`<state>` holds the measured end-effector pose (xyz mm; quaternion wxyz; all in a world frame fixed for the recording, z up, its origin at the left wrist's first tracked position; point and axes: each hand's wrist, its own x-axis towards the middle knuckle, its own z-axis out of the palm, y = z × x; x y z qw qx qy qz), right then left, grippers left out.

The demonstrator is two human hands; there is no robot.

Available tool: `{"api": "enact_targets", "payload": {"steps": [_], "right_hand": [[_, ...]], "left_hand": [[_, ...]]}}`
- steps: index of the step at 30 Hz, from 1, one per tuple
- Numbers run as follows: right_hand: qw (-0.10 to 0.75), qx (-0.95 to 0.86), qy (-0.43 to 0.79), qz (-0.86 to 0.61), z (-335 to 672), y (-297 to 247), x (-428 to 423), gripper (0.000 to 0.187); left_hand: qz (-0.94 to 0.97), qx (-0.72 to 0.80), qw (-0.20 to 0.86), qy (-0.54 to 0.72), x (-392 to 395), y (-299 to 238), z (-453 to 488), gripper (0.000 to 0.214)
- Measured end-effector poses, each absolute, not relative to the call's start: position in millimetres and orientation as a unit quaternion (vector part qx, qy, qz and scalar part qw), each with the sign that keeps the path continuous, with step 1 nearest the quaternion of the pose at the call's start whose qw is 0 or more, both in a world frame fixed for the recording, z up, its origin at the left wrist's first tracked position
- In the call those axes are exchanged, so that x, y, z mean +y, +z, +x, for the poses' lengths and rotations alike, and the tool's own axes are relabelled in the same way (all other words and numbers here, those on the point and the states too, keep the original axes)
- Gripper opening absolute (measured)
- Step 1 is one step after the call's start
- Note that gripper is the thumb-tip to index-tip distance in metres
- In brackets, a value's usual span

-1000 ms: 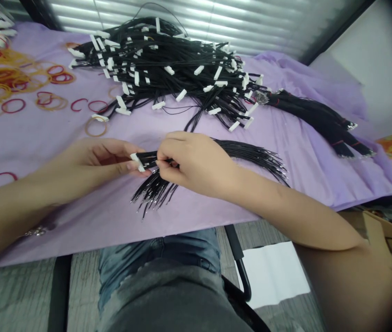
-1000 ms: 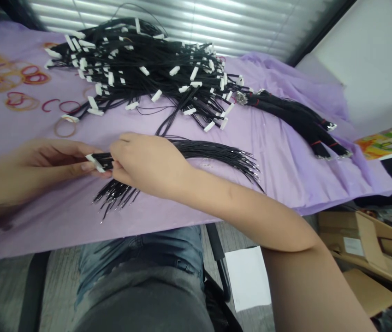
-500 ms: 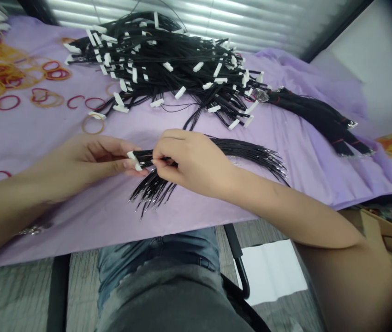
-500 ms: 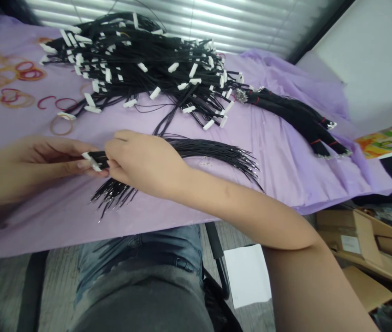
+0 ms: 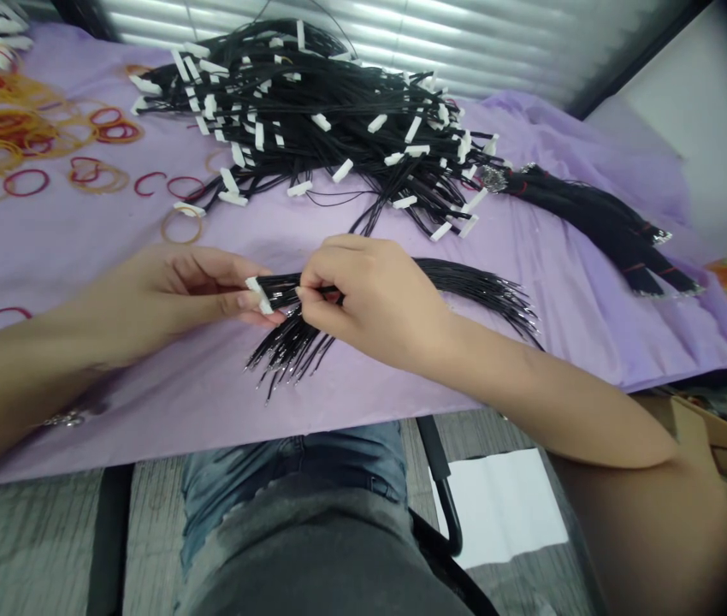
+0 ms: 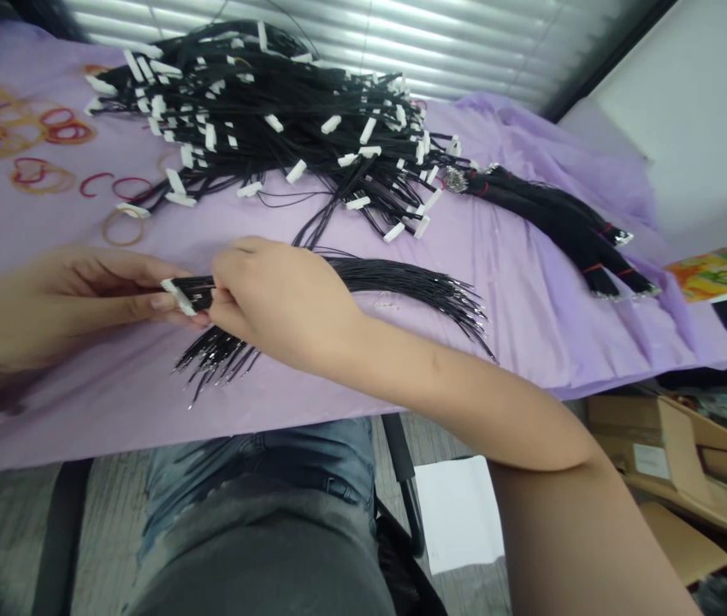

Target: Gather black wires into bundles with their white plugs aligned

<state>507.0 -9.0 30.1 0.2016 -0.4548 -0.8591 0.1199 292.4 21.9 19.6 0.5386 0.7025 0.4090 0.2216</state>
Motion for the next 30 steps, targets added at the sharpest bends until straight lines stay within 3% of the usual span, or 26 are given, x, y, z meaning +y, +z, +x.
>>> {"api": "enact_targets", "payload": {"steps": [14,30], "right_hand": [[0.173,-0.865,0.116,-0.457,507,34,-10,0.014],[0.218,-0.867,0.144,-0.424,508,24,-6,0.011]], "left_hand": [[0.702,0.407,0.543,0.215,22,18,292,0.016],[0.705,0.401,0.548,0.203,26,16,290,0.017]]}}
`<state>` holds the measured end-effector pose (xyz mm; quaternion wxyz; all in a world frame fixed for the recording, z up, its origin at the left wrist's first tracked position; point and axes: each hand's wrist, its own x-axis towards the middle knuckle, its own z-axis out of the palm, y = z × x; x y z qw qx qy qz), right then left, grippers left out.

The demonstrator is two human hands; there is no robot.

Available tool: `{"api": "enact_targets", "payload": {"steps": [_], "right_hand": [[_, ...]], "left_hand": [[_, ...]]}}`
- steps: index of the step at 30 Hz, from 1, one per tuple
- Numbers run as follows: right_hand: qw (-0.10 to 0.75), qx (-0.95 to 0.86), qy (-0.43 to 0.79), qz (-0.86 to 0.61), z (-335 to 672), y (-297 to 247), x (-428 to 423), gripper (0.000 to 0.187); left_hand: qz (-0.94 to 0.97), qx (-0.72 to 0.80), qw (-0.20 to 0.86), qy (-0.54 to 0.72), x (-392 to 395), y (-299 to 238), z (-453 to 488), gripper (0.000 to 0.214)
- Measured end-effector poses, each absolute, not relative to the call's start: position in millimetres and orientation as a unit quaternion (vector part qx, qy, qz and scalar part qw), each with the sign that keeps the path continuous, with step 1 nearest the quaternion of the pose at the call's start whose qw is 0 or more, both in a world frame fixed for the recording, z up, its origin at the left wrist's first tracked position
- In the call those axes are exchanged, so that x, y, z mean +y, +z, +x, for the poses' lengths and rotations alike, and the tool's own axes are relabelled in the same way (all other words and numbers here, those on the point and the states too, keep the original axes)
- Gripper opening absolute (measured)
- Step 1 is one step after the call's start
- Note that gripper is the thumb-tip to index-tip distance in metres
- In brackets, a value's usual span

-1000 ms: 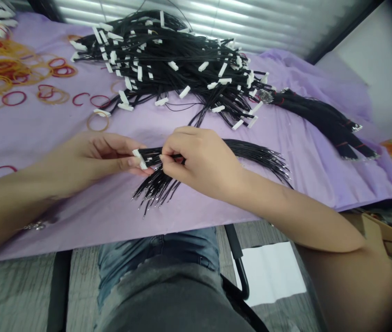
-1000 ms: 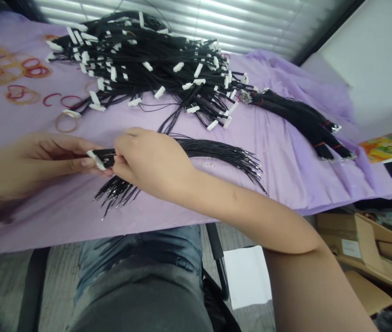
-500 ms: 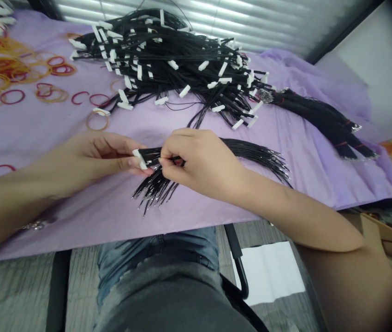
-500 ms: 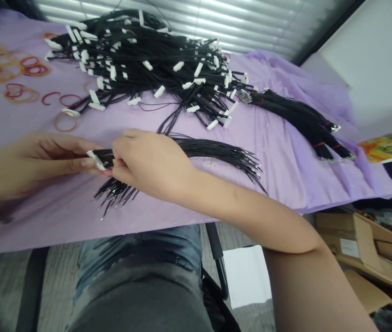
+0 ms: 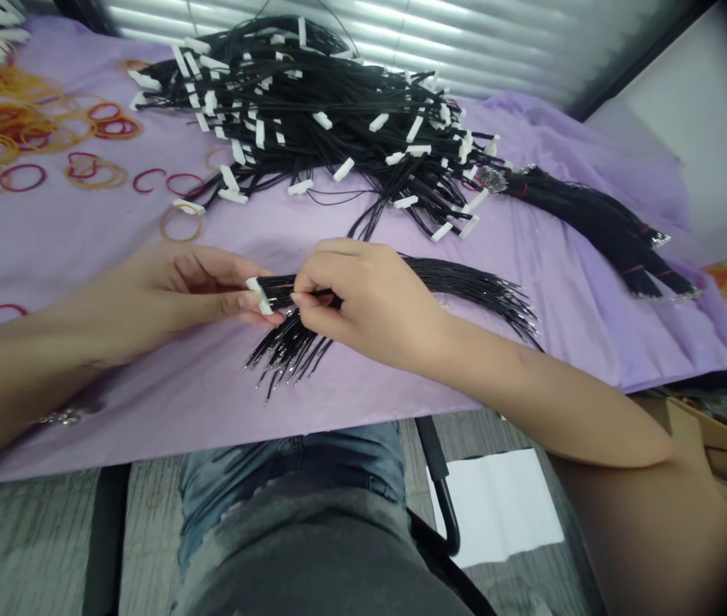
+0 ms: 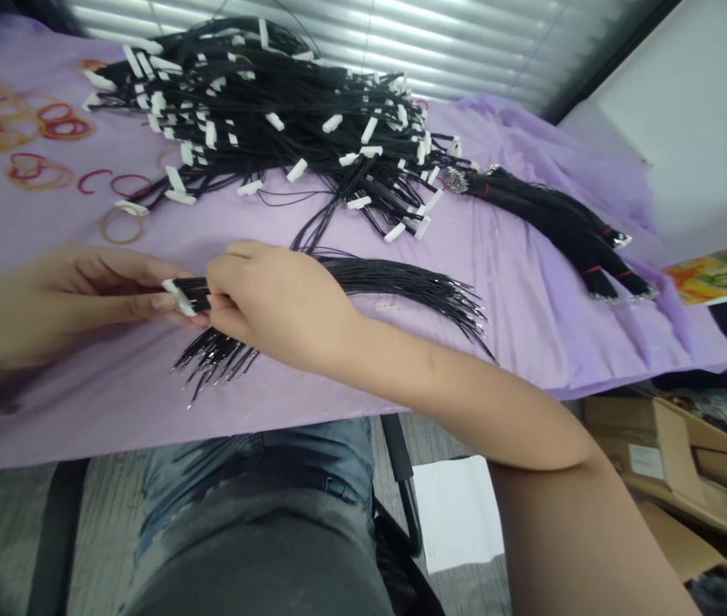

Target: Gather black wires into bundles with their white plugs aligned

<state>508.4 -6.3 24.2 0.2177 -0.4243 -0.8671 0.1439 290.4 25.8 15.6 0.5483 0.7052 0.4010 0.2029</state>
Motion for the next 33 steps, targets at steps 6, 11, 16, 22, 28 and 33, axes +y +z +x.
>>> {"api": "enact_targets", "payload": {"steps": [6,11,16,22,28,33], "right_hand": [[0.304,-0.859,0.169,-0.377,512,17,-2,0.013],[0.316,-0.852,0.2,-0.368,513,16,-1,0.013],[0.299,-0.855,0.207,-0.369,513,17,1,0.013],[0.303,-0.861,0.215,-0.348,513,13,5,0.016],[0.305,-0.853,0.184,-0.382,510,9,3,0.016],[0.313,-0.849,0.163,-0.392,508,7,2,0.015]], "left_hand": [[0.701,0.404,0.55,0.208,23,17,292,0.014],[0.699,0.394,0.561,0.204,23,18,292,0.014],[0.688,0.404,0.569,0.202,24,17,291,0.015],[0.681,0.412,0.572,0.199,21,16,292,0.015],[0.687,0.405,0.567,0.205,25,14,292,0.015],[0.7,0.394,0.559,0.205,29,12,290,0.015]]}}
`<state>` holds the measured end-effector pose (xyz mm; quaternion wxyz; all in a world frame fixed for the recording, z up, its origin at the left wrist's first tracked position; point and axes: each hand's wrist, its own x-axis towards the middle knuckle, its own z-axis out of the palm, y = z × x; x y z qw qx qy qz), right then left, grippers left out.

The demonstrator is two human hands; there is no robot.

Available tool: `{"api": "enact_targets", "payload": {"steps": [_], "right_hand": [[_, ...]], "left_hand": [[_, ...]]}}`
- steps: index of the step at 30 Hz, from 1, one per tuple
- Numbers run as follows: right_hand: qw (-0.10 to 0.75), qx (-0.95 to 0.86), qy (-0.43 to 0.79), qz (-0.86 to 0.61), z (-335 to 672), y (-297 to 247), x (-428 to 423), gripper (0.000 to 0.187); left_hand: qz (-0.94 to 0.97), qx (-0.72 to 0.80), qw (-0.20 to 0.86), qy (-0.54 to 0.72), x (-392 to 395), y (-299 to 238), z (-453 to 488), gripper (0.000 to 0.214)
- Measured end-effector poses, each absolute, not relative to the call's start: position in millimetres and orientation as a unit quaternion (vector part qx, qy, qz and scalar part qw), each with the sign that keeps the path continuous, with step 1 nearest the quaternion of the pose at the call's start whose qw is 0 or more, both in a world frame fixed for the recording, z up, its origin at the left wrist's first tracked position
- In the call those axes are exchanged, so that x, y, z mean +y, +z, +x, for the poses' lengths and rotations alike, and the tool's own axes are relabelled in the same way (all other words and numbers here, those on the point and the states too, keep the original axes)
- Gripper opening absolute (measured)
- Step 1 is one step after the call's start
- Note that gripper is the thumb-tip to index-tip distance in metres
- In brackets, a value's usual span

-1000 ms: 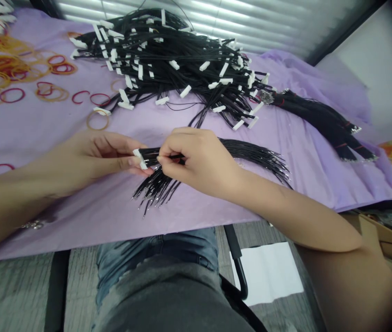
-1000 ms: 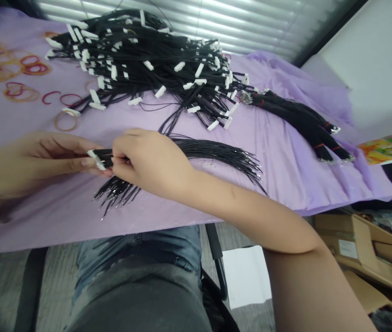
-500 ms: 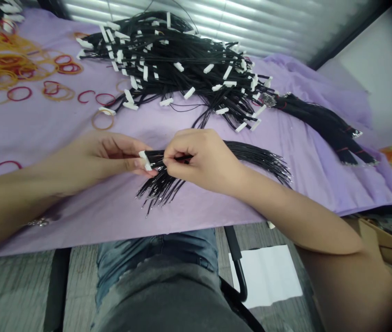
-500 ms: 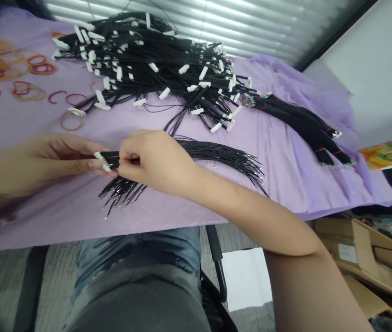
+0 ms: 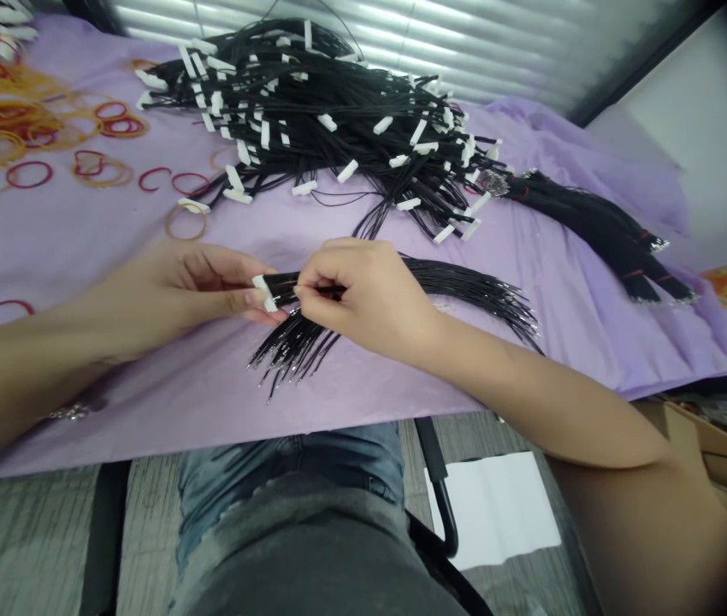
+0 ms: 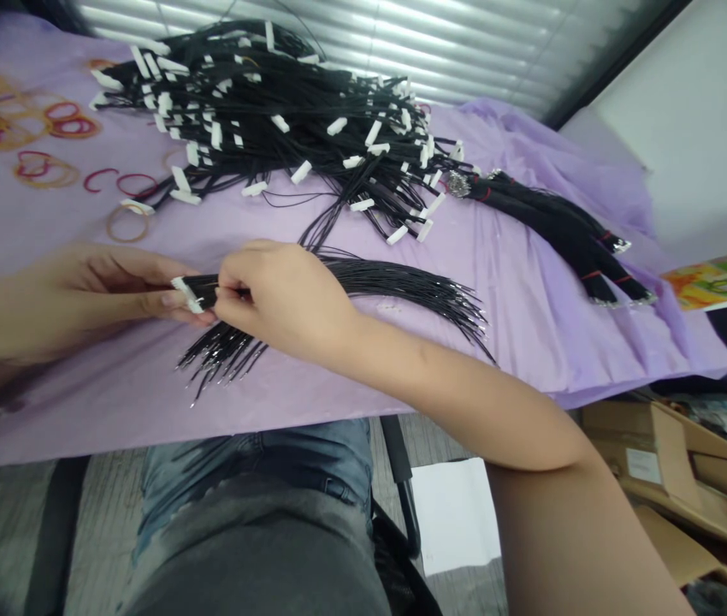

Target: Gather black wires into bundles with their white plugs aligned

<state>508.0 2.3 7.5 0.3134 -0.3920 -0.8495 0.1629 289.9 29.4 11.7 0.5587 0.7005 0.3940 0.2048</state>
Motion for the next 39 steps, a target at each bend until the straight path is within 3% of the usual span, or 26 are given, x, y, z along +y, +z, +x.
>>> {"api": "enact_targets", "payload": {"steps": [15,23,30,39], "right_hand": [[0.288,-0.843,0.172,-0.421,505.3,9.9,1.4,0.012],[0.339,-0.846,0.178,-0.371,509.4,7.2,4.9,0.015],[0.323,-0.867,0.133,-0.356,510.5,8.7,3.2,0.016],[0.373,-0.853,0.172,-0.322,510.9,8.4,5.6,0.014]], "left_hand": [[0.698,0.413,0.545,0.213,23.7,17.0,292.5,0.015],[0.687,0.429,0.545,0.218,20.7,21.5,293.2,0.016],[0.701,0.43,0.527,0.213,22.4,16.0,290.6,0.019],[0.701,0.435,0.526,0.206,20.4,20.2,292.5,0.019]]}}
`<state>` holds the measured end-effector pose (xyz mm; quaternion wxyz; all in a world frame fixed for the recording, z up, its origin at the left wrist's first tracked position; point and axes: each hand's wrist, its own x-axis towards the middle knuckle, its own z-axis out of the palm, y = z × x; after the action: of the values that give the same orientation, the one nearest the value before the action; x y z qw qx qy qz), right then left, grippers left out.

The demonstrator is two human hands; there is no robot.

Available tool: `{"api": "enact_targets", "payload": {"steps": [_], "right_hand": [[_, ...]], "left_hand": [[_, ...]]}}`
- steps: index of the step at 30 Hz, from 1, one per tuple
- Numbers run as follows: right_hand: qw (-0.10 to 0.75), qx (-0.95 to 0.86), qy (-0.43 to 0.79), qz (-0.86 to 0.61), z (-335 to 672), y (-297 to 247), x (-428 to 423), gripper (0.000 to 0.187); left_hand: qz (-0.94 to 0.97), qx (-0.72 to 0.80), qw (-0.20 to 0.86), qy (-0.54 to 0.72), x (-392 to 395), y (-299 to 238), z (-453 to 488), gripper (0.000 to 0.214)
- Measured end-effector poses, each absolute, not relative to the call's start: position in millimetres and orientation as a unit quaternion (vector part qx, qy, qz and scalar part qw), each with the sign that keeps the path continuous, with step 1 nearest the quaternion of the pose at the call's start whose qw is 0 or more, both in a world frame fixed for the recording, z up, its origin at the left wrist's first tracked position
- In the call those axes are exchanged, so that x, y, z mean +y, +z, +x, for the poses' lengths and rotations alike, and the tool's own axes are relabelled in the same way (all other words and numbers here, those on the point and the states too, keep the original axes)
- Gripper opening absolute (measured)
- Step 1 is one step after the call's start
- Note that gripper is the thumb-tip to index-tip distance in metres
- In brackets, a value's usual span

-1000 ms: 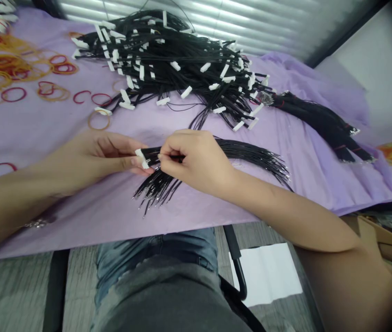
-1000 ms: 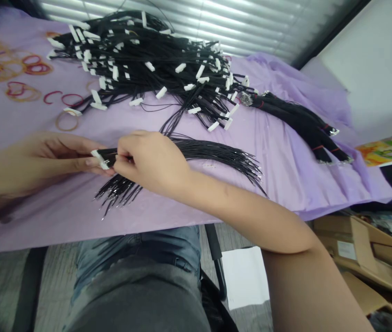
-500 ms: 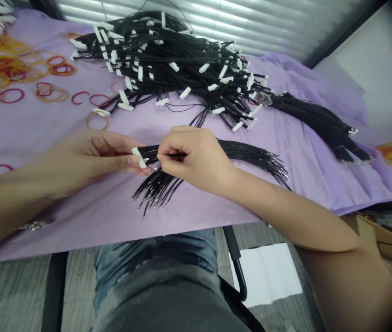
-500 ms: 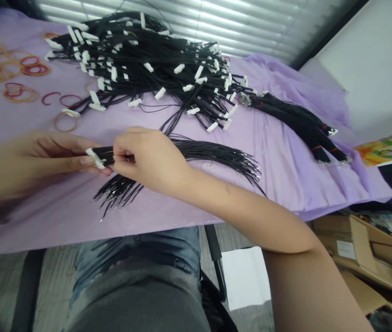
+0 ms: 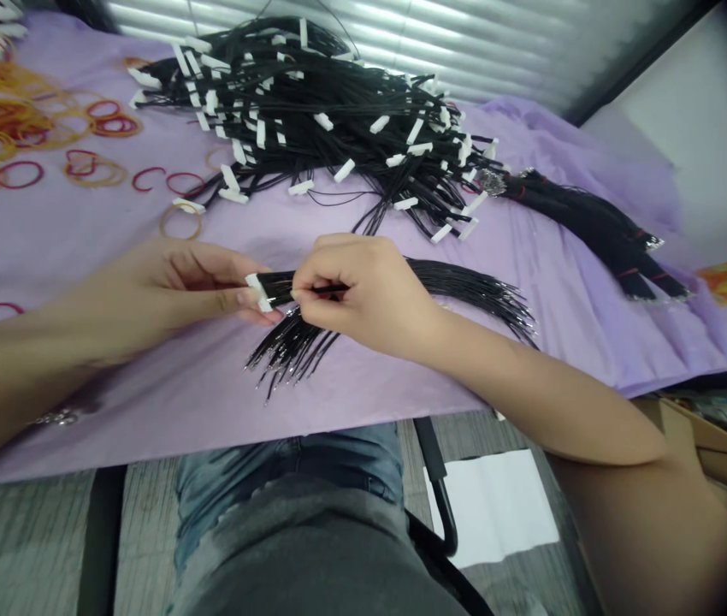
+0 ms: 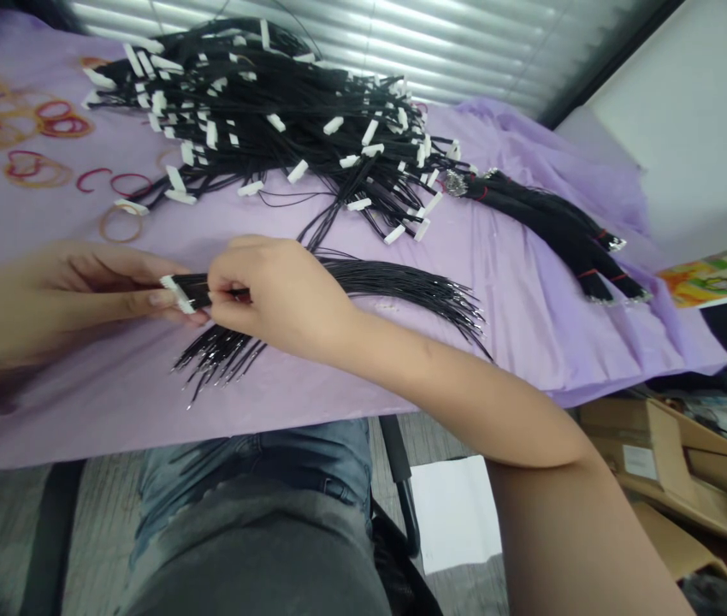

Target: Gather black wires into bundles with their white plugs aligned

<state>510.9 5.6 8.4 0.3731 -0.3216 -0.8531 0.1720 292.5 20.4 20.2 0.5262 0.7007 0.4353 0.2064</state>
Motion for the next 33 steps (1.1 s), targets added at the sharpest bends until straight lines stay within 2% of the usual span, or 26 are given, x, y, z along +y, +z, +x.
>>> {"api": "enact_targets", "payload": {"steps": [4,14,21,29,33], "right_hand": [[0.379,-0.846,0.175,-0.332,509.5,8.0,4.4,0.013],[0.3,-0.848,0.157,-0.409,506.1,10.1,-0.4,0.012],[0.345,-0.862,0.153,-0.339,510.2,7.5,2.6,0.011],[0.317,-0.896,0.097,-0.294,513.1,9.7,2.5,0.017],[0.288,-0.889,0.1,-0.341,511.5,10.1,1.7,0.015]], "left_hand": [[0.702,0.441,0.519,0.211,21.2,19.1,292.4,0.019],[0.702,0.423,0.532,0.213,25.1,13.3,289.6,0.017],[0.697,0.424,0.538,0.214,26.4,10.3,289.1,0.018],[0.704,0.422,0.53,0.213,24.2,13.8,288.8,0.018],[0.699,0.431,0.525,0.223,22.6,14.6,290.2,0.019]]}}
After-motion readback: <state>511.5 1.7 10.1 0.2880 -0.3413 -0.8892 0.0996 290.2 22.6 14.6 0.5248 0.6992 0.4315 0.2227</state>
